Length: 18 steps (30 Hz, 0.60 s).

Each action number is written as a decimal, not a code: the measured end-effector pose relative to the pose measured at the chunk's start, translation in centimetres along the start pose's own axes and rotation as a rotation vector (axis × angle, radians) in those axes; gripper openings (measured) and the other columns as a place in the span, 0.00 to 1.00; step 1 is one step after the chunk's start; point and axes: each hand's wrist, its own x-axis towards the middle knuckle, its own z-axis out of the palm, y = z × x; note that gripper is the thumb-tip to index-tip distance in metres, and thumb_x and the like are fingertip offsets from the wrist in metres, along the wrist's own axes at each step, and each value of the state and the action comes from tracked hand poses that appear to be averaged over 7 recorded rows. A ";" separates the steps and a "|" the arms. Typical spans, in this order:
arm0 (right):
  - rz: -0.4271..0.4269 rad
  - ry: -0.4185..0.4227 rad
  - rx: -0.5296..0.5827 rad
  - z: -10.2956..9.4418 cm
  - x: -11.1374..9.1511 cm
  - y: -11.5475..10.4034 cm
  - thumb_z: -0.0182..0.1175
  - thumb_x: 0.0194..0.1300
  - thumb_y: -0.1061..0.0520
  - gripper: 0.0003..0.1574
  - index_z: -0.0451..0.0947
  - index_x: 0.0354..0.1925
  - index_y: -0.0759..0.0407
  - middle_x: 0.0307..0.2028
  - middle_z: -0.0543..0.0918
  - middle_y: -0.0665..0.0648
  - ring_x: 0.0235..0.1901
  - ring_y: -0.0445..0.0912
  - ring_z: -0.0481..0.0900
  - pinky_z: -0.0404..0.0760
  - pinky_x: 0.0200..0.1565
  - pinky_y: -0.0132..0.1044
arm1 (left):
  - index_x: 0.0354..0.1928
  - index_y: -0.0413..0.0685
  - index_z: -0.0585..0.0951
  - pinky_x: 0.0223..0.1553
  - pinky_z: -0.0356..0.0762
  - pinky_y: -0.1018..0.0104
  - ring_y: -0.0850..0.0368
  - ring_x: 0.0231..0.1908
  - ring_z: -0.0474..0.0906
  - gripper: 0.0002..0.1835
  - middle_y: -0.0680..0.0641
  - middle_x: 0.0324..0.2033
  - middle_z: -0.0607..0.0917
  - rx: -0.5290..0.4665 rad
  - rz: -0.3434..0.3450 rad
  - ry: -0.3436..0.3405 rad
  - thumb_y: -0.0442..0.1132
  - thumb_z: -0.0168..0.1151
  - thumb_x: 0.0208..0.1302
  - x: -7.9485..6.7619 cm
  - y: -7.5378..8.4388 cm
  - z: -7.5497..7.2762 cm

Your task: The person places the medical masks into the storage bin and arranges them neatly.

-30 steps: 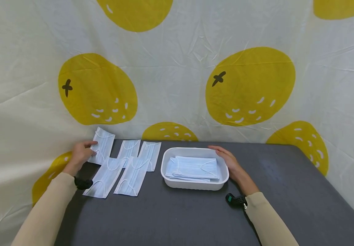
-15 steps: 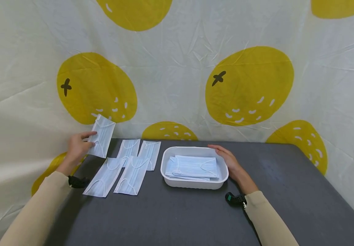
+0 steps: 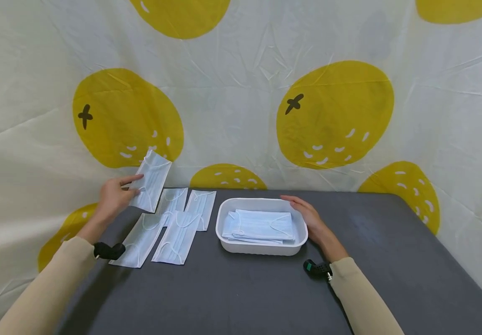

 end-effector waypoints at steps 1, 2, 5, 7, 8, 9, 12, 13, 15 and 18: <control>-0.001 0.002 -0.004 0.0 0.0 0.0 0.43 0.84 0.51 0.30 0.66 0.76 0.61 0.74 0.69 0.64 0.62 0.42 0.77 0.77 0.58 0.28 | 0.67 0.44 0.80 0.21 0.72 0.68 0.38 0.45 0.81 0.25 0.30 0.67 0.76 -0.003 0.009 -0.010 0.31 0.63 0.66 0.0 0.4 0.1; -0.001 0.006 -0.006 0.1 0.0 0.0 0.43 0.84 0.52 0.29 0.66 0.76 0.61 0.74 0.69 0.64 0.62 0.43 0.77 0.77 0.58 0.28 | 0.66 0.44 0.80 0.20 0.71 0.67 0.39 0.44 0.81 0.25 0.30 0.67 0.76 -0.003 0.019 -0.017 0.31 0.63 0.66 0.0 0.8 0.1; 0.005 0.012 -0.013 0.1 0.0 0.0 0.43 0.84 0.52 0.29 0.66 0.76 0.61 0.75 0.69 0.64 0.63 0.45 0.77 0.77 0.58 0.28 | 0.66 0.44 0.80 0.20 0.71 0.67 0.39 0.45 0.82 0.25 0.31 0.68 0.76 -0.013 0.051 -0.038 0.30 0.64 0.66 -0.2 2.1 0.5; 0.017 0.022 -0.009 0.2 0.1 -0.1 0.43 0.84 0.52 0.29 0.67 0.75 0.60 0.74 0.70 0.64 0.63 0.45 0.77 0.77 0.58 0.29 | 0.66 0.43 0.80 0.21 0.72 0.69 0.38 0.47 0.84 0.25 0.31 0.68 0.76 -0.022 0.070 -0.046 0.30 0.64 0.67 -0.4 2.9 0.7; 0.024 0.027 -0.007 0.2 0.1 -0.1 0.43 0.84 0.53 0.28 0.67 0.75 0.60 0.74 0.70 0.64 0.63 0.45 0.77 0.77 0.58 0.29 | 0.66 0.43 0.80 0.22 0.73 0.70 0.37 0.49 0.85 0.25 0.31 0.67 0.77 -0.026 0.076 -0.050 0.29 0.64 0.67 -0.4 3.3 0.9; 0.025 0.026 -0.014 0.2 0.1 -0.1 0.43 0.84 0.53 0.28 0.67 0.75 0.60 0.74 0.70 0.63 0.63 0.45 0.77 0.77 0.58 0.29 | 0.66 0.43 0.80 0.23 0.74 0.71 0.36 0.51 0.85 0.25 0.32 0.67 0.77 -0.032 0.082 -0.057 0.29 0.64 0.67 -0.5 3.7 1.1; 0.033 0.039 -0.005 0.4 0.1 -0.1 0.43 0.84 0.54 0.28 0.69 0.74 0.59 0.73 0.72 0.61 0.61 0.41 0.78 0.77 0.58 0.29 | 0.66 0.44 0.81 0.30 0.81 0.74 0.34 0.55 0.85 0.24 0.33 0.67 0.78 -0.046 0.100 -0.079 0.29 0.64 0.68 -0.6 4.7 1.7; 0.033 0.042 -0.001 0.5 0.1 0.0 0.43 0.83 0.55 0.27 0.69 0.74 0.59 0.72 0.73 0.60 0.60 0.40 0.78 0.78 0.58 0.28 | 0.66 0.44 0.81 0.34 0.84 0.72 0.34 0.56 0.84 0.24 0.33 0.67 0.78 -0.050 0.104 -0.090 0.29 0.64 0.68 -0.6 5.1 1.9; 0.026 0.044 -0.005 0.5 0.1 0.0 0.43 0.83 0.55 0.27 0.69 0.74 0.59 0.72 0.74 0.58 0.59 0.37 0.79 0.77 0.58 0.28 | 0.65 0.44 0.81 0.41 0.88 0.67 0.35 0.56 0.85 0.24 0.34 0.66 0.79 -0.052 0.122 -0.106 0.28 0.64 0.68 -0.6 5.7 2.3; 0.017 0.046 -0.002 0.5 0.1 0.0 0.43 0.83 0.55 0.27 0.69 0.74 0.60 0.71 0.74 0.57 0.58 0.36 0.79 0.77 0.58 0.27 | 0.64 0.44 0.82 0.48 0.88 0.57 0.37 0.55 0.85 0.24 0.35 0.66 0.80 -0.062 0.143 -0.124 0.27 0.65 0.67 -0.8 6.8 3.0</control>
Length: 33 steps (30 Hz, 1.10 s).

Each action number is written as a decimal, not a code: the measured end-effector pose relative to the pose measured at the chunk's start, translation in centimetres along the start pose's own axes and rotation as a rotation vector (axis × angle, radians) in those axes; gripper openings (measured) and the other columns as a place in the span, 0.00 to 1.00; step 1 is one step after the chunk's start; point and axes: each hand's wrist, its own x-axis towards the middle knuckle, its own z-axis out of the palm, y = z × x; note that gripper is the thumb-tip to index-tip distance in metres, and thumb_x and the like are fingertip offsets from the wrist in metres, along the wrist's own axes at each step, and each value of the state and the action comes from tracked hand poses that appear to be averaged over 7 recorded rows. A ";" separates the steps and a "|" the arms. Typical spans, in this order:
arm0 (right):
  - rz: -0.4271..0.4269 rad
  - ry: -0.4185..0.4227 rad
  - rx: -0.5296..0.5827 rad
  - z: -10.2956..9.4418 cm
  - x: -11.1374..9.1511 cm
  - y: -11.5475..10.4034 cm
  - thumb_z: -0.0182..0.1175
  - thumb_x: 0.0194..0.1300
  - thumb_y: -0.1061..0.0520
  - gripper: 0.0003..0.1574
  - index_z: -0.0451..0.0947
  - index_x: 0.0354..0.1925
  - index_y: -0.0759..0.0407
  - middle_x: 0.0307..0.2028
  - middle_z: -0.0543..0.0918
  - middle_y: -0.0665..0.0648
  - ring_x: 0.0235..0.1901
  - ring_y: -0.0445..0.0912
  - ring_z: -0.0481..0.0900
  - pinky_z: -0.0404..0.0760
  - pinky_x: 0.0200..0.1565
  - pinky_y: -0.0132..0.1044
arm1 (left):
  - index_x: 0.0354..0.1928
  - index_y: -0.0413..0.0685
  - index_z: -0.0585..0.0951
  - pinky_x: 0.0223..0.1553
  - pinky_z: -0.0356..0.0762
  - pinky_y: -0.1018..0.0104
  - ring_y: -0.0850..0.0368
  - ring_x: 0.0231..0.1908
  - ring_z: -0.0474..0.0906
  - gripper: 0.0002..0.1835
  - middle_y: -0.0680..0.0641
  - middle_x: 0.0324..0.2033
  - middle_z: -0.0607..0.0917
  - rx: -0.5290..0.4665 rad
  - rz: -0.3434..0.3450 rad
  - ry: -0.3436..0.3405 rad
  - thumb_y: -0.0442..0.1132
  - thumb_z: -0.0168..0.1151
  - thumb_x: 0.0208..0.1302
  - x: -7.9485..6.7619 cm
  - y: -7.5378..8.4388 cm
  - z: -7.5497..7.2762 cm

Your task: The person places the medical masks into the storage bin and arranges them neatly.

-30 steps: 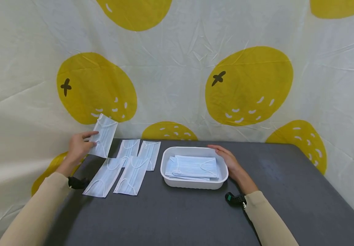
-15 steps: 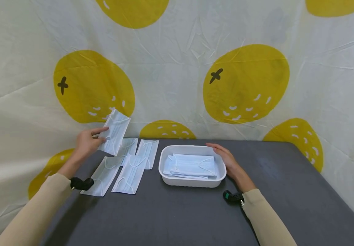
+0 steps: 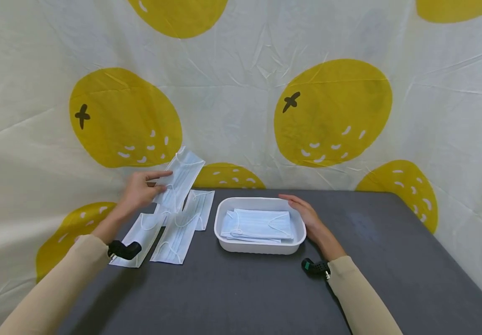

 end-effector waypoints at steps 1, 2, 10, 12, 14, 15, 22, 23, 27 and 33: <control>-0.003 -0.001 0.000 -0.1 0.0 0.1 0.44 0.83 0.55 0.27 0.69 0.74 0.60 0.71 0.74 0.57 0.58 0.37 0.79 0.77 0.58 0.27 | 0.64 0.44 0.83 0.49 0.88 0.55 0.37 0.55 0.85 0.24 0.36 0.66 0.80 -0.003 0.005 -0.005 0.26 0.65 0.66 0.0 0.4 0.3; -0.005 -0.001 0.000 -0.1 0.0 0.1 0.44 0.83 0.55 0.27 0.69 0.74 0.59 0.72 0.73 0.58 0.59 0.37 0.78 0.77 0.58 0.27 | 0.63 0.45 0.83 0.50 0.87 0.53 0.38 0.55 0.85 0.24 0.36 0.66 0.80 -0.005 0.008 -0.008 0.26 0.65 0.66 0.1 0.8 0.6; -0.007 -0.019 0.009 -0.2 0.0 0.2 0.42 0.84 0.55 0.28 0.67 0.75 0.61 0.76 0.68 0.64 0.70 0.53 0.71 0.75 0.60 0.29 | 0.63 0.51 0.84 0.39 0.85 0.65 0.40 0.55 0.85 0.24 0.40 0.69 0.78 -0.053 -0.007 -0.072 0.27 0.66 0.66 0.4 3.2 2.0; -0.009 -0.020 0.009 -0.1 0.0 0.2 0.42 0.84 0.55 0.28 0.67 0.75 0.61 0.76 0.68 0.64 0.71 0.54 0.70 0.75 0.62 0.31 | 0.62 0.51 0.84 0.31 0.78 0.70 0.42 0.53 0.85 0.24 0.41 0.68 0.79 -0.076 0.015 -0.092 0.27 0.67 0.66 0.5 3.6 2.3; -0.013 -0.026 0.009 0.0 0.1 0.1 0.42 0.84 0.55 0.28 0.66 0.75 0.61 0.76 0.67 0.64 0.68 0.51 0.73 0.74 0.63 0.32 | 0.62 0.50 0.85 0.25 0.72 0.71 0.43 0.49 0.86 0.24 0.41 0.67 0.80 -0.099 0.047 -0.107 0.26 0.67 0.65 0.7 4.0 2.6; -0.015 -0.028 0.008 0.0 0.2 0.1 0.42 0.84 0.55 0.28 0.66 0.75 0.61 0.76 0.67 0.63 0.67 0.48 0.74 0.74 0.63 0.33 | 0.61 0.50 0.85 0.23 0.70 0.70 0.44 0.47 0.85 0.24 0.41 0.66 0.81 -0.115 0.060 -0.120 0.26 0.67 0.65 0.7 4.2 2.8; -0.015 -0.026 0.012 0.0 0.1 0.1 0.41 0.84 0.55 0.28 0.67 0.75 0.62 0.76 0.67 0.64 0.62 0.40 0.76 0.74 0.63 0.32 | 0.57 0.49 0.88 0.27 0.73 0.73 0.45 0.46 0.87 0.23 0.40 0.64 0.82 -0.165 0.143 -0.191 0.23 0.66 0.63 1.5 6.1 4.8; -0.016 -0.026 0.014 0.0 0.1 0.1 0.41 0.84 0.55 0.28 0.67 0.75 0.62 0.76 0.67 0.64 0.61 0.40 0.77 0.74 0.63 0.31 | 0.56 0.50 0.88 0.29 0.76 0.74 0.45 0.47 0.88 0.22 0.40 0.64 0.82 -0.169 0.146 -0.199 0.23 0.66 0.63 1.7 6.4 5.1; -0.030 -0.022 0.016 0.0 0.0 0.0 0.42 0.84 0.56 0.28 0.67 0.75 0.63 0.75 0.69 0.65 0.59 0.39 0.78 0.75 0.62 0.32 | 0.55 0.50 0.89 0.40 0.84 0.70 0.45 0.49 0.87 0.22 0.42 0.61 0.84 -0.209 0.167 -0.242 0.23 0.65 0.63 2.4 7.5 6.3; -0.032 -0.024 0.025 -0.2 -0.1 0.1 0.42 0.83 0.57 0.28 0.67 0.74 0.63 0.73 0.71 0.64 0.61 0.42 0.78 0.75 0.63 0.34 | 0.55 0.48 0.89 0.50 0.87 0.59 0.45 0.54 0.87 0.21 0.43 0.60 0.85 -0.262 0.173 -0.323 0.22 0.64 0.63 3.4 8.7 8.3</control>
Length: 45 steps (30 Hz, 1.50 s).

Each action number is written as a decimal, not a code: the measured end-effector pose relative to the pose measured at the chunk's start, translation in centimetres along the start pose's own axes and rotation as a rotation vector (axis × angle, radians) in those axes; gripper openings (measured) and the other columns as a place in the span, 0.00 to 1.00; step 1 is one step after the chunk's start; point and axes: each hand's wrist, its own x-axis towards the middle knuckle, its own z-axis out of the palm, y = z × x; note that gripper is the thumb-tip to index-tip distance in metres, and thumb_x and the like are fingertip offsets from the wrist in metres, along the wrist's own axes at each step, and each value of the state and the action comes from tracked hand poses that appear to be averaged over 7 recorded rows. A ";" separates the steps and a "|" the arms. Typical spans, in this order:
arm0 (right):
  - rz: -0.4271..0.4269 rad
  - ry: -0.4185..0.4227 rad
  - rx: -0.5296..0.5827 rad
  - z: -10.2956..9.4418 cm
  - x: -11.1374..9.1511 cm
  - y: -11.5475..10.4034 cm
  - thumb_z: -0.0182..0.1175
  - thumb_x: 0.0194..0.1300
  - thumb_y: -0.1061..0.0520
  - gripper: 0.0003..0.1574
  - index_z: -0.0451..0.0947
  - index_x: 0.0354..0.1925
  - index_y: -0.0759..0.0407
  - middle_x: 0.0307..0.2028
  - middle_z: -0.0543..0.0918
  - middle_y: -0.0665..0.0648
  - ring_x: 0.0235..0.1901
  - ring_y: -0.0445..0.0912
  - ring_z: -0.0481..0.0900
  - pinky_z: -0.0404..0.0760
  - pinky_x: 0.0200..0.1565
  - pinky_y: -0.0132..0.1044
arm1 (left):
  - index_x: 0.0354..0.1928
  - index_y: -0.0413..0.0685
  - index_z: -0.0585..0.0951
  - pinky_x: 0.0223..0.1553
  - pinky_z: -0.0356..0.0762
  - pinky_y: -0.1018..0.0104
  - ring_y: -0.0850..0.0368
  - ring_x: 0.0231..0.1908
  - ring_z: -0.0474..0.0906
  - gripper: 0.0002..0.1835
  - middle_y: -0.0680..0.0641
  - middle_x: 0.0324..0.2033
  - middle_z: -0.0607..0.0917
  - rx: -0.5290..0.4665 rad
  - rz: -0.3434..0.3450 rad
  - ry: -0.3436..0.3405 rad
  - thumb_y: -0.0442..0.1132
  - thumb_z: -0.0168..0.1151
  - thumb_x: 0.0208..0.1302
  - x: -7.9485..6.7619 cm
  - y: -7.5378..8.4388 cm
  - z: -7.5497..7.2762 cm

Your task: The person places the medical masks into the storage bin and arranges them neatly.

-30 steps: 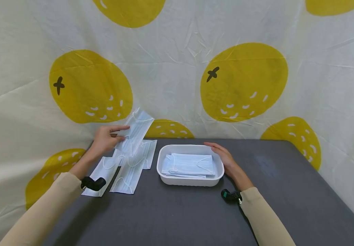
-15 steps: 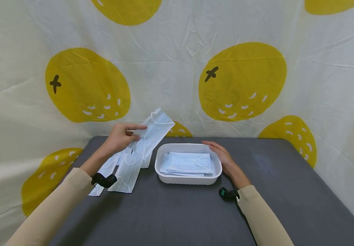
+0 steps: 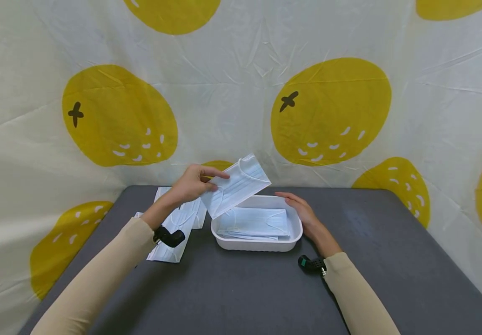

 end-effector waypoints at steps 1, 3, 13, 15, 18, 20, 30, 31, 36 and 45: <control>0.003 0.001 0.002 0.0 0.0 0.0 0.42 0.83 0.57 0.28 0.67 0.74 0.63 0.72 0.72 0.63 0.61 0.43 0.77 0.75 0.63 0.34 | 0.54 0.49 0.89 0.51 0.87 0.58 0.46 0.54 0.87 0.21 0.44 0.60 0.85 0.003 -0.003 -0.011 0.22 0.64 0.62 0.3 0.0 0.3; 0.015 0.010 0.008 -0.1 -0.1 0.1 0.43 0.83 0.56 0.28 0.67 0.74 0.63 0.70 0.75 0.61 0.62 0.45 0.77 0.75 0.62 0.33 | 0.53 0.49 0.90 0.53 0.86 0.56 0.46 0.55 0.86 0.21 0.45 0.58 0.87 0.009 -0.007 -0.038 0.22 0.65 0.61 0.8 -0.1 0.8; 0.008 0.028 0.071 0.3 0.1 0.1 0.45 0.83 0.56 0.27 0.68 0.72 0.66 0.51 0.83 0.38 0.54 0.35 0.79 0.76 0.57 0.28 | 0.51 0.47 0.90 0.67 0.77 0.50 0.50 0.63 0.80 0.20 0.47 0.53 0.90 0.040 0.019 -0.215 0.21 0.65 0.61 3.0 -0.7 3.1; 0.004 0.032 0.079 0.3 0.1 0.1 0.44 0.83 0.56 0.26 0.69 0.71 0.66 0.49 0.84 0.37 0.52 0.34 0.80 0.77 0.56 0.27 | 0.50 0.46 0.90 0.68 0.76 0.50 0.49 0.64 0.80 0.20 0.46 0.52 0.90 0.044 0.024 -0.249 0.21 0.65 0.61 3.4 -0.8 3.5; 0.017 0.038 0.091 0.4 0.1 0.1 0.43 0.83 0.57 0.26 0.67 0.72 0.66 0.51 0.83 0.40 0.52 0.34 0.80 0.78 0.55 0.26 | 0.50 0.44 0.90 0.69 0.75 0.52 0.49 0.64 0.80 0.20 0.45 0.53 0.90 0.035 0.025 -0.300 0.20 0.65 0.60 4.0 -0.9 4.2; 0.035 0.044 0.077 0.4 0.1 0.1 0.42 0.83 0.57 0.28 0.65 0.74 0.66 0.56 0.82 0.44 0.53 0.33 0.78 0.77 0.55 0.25 | 0.51 0.44 0.90 0.68 0.76 0.53 0.49 0.63 0.81 0.20 0.45 0.53 0.90 0.045 0.026 -0.336 0.20 0.65 0.60 4.3 -1.0 4.6; 0.028 0.029 0.009 0.5 0.3 0.1 0.40 0.82 0.59 0.29 0.66 0.74 0.64 0.70 0.74 0.57 0.59 0.34 0.76 0.74 0.59 0.24 | 0.49 0.43 0.90 0.64 0.78 0.60 0.53 0.59 0.82 0.22 0.46 0.51 0.90 0.113 0.035 -0.462 0.18 0.62 0.56 5.7 -1.9 6.1; 0.020 0.023 -0.001 0.5 0.3 0.1 0.40 0.82 0.60 0.28 0.68 0.74 0.64 0.68 0.76 0.56 0.58 0.35 0.77 0.74 0.58 0.25 | 0.49 0.43 0.90 0.62 0.79 0.62 0.52 0.59 0.82 0.23 0.46 0.51 0.90 0.122 0.033 -0.468 0.17 0.62 0.56 5.8 -2.0 6.3; 0.023 0.020 -0.024 0.4 0.4 0.1 0.38 0.81 0.61 0.29 0.69 0.74 0.62 0.72 0.73 0.58 0.59 0.35 0.76 0.73 0.61 0.27 | 0.48 0.43 0.90 0.58 0.79 0.66 0.53 0.58 0.81 0.24 0.46 0.51 0.90 0.137 0.014 -0.485 0.16 0.60 0.55 6.2 -2.6 7.0; 0.043 0.029 -0.026 0.8 0.3 0.0 0.41 0.83 0.56 0.28 0.67 0.74 0.63 0.75 0.67 0.64 0.72 0.55 0.65 0.57 0.77 0.51 | 0.47 0.48 0.91 0.64 0.76 0.58 0.54 0.55 0.79 0.24 0.50 0.52 0.90 0.190 -0.074 -0.496 0.17 0.57 0.58 6.2 -3.2 7.8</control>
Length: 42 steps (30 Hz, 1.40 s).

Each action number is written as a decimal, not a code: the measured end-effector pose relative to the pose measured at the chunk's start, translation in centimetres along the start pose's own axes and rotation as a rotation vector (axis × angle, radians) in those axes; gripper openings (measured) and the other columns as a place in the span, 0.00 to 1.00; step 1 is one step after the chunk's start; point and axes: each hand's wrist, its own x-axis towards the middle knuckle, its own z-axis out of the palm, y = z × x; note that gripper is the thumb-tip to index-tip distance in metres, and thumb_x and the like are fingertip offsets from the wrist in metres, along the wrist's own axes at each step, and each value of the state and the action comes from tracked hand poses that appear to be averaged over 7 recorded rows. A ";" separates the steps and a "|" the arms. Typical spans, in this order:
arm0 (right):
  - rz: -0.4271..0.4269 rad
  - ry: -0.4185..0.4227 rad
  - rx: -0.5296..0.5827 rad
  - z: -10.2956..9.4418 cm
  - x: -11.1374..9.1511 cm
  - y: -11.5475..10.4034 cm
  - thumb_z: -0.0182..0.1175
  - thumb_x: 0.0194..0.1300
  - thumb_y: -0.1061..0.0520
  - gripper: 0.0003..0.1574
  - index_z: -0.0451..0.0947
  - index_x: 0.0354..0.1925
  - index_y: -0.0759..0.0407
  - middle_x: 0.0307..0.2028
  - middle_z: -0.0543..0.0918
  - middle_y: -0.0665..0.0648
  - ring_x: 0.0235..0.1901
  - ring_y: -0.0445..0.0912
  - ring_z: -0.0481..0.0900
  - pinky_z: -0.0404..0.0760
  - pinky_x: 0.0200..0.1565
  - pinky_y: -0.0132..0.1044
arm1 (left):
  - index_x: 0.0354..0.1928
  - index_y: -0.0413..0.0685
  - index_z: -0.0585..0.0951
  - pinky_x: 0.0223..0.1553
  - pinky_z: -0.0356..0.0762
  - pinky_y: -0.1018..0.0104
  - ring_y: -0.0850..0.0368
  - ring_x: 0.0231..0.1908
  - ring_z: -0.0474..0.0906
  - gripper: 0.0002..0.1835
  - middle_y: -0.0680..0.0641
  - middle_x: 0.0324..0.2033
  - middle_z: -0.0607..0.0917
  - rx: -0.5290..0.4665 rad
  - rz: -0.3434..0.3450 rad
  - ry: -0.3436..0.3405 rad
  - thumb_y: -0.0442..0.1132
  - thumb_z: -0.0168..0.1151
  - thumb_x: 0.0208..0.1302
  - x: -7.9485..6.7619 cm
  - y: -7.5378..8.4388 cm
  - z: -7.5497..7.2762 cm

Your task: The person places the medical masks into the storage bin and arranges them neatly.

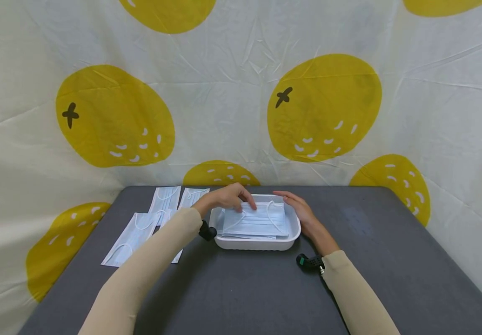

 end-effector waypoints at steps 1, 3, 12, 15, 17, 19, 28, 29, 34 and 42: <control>0.000 0.000 0.001 0.0 0.0 0.0 0.41 0.83 0.56 0.28 0.67 0.74 0.63 0.75 0.67 0.64 0.73 0.55 0.65 0.57 0.77 0.51 | 0.47 0.48 0.91 0.65 0.76 0.58 0.54 0.55 0.79 0.24 0.50 0.52 0.90 0.007 -0.003 0.002 0.17 0.57 0.58 0.1 0.0 0.1; 0.005 0.003 0.002 0.1 0.1 0.0 0.41 0.83 0.56 0.28 0.68 0.74 0.63 0.75 0.68 0.64 0.72 0.53 0.66 0.59 0.76 0.49 | 0.47 0.49 0.91 0.66 0.76 0.56 0.54 0.56 0.79 0.25 0.50 0.53 0.90 0.021 -0.011 0.010 0.17 0.56 0.58 0.2 0.0 0.1; 0.008 0.005 -0.025 0.0 0.2 -0.1 0.42 0.84 0.55 0.27 0.70 0.73 0.60 0.74 0.69 0.62 0.62 0.39 0.73 0.68 0.66 0.34 | 0.46 0.51 0.92 0.67 0.77 0.55 0.52 0.61 0.80 0.27 0.50 0.54 0.89 0.087 -0.039 0.024 0.15 0.56 0.57 1.0 0.4 0.3; 0.005 0.002 -0.027 0.1 0.2 0.0 0.42 0.83 0.55 0.27 0.69 0.73 0.61 0.74 0.69 0.63 0.62 0.39 0.73 0.69 0.64 0.32 | 0.46 0.52 0.92 0.66 0.77 0.56 0.52 0.61 0.80 0.28 0.50 0.54 0.88 0.138 -0.045 0.002 0.15 0.56 0.57 1.4 0.4 0.3; -0.001 0.002 -0.030 0.1 0.2 0.0 0.42 0.83 0.55 0.28 0.69 0.73 0.61 0.74 0.69 0.63 0.62 0.40 0.73 0.69 0.64 0.31 | 0.47 0.52 0.91 0.67 0.76 0.56 0.53 0.61 0.79 0.27 0.50 0.55 0.88 0.170 -0.053 -0.019 0.16 0.56 0.58 1.7 0.5 0.4; -0.006 0.007 -0.030 0.1 0.1 0.0 0.42 0.83 0.55 0.27 0.70 0.73 0.61 0.74 0.70 0.63 0.63 0.39 0.73 0.69 0.64 0.31 | 0.47 0.52 0.91 0.68 0.75 0.55 0.52 0.61 0.79 0.26 0.49 0.57 0.87 0.191 -0.063 -0.039 0.17 0.56 0.60 1.9 0.8 0.4; -0.021 -0.007 -0.021 0.1 0.0 0.1 0.44 0.83 0.55 0.28 0.69 0.74 0.62 0.75 0.69 0.64 0.63 0.39 0.73 0.69 0.64 0.31 | 0.47 0.50 0.90 0.70 0.73 0.54 0.51 0.61 0.77 0.26 0.46 0.59 0.84 0.263 -0.096 -0.056 0.16 0.54 0.59 2.2 1.8 0.5; -0.025 -0.011 -0.019 0.1 0.0 0.1 0.44 0.83 0.55 0.28 0.68 0.74 0.63 0.75 0.68 0.64 0.64 0.39 0.73 0.69 0.64 0.30 | 0.47 0.49 0.90 0.70 0.73 0.54 0.51 0.61 0.77 0.26 0.46 0.59 0.84 0.268 -0.098 -0.052 0.16 0.53 0.59 2.2 1.8 0.5; -0.024 -0.011 -0.006 0.1 0.1 0.1 0.44 0.83 0.55 0.28 0.68 0.74 0.63 0.75 0.68 0.64 0.68 0.46 0.70 0.70 0.62 0.28 | 0.47 0.52 0.91 0.70 0.73 0.53 0.51 0.60 0.77 0.26 0.46 0.59 0.84 0.307 -0.112 -0.028 0.17 0.53 0.62 2.2 1.6 0.8; -0.006 -0.006 0.002 0.3 0.1 0.1 0.43 0.83 0.55 0.27 0.69 0.73 0.61 0.75 0.69 0.63 0.72 0.52 0.67 0.69 0.62 0.28 | 0.47 0.56 0.91 0.69 0.75 0.56 0.54 0.55 0.77 0.25 0.49 0.55 0.86 0.371 -0.097 0.000 0.19 0.55 0.63 2.0 1.1 0.9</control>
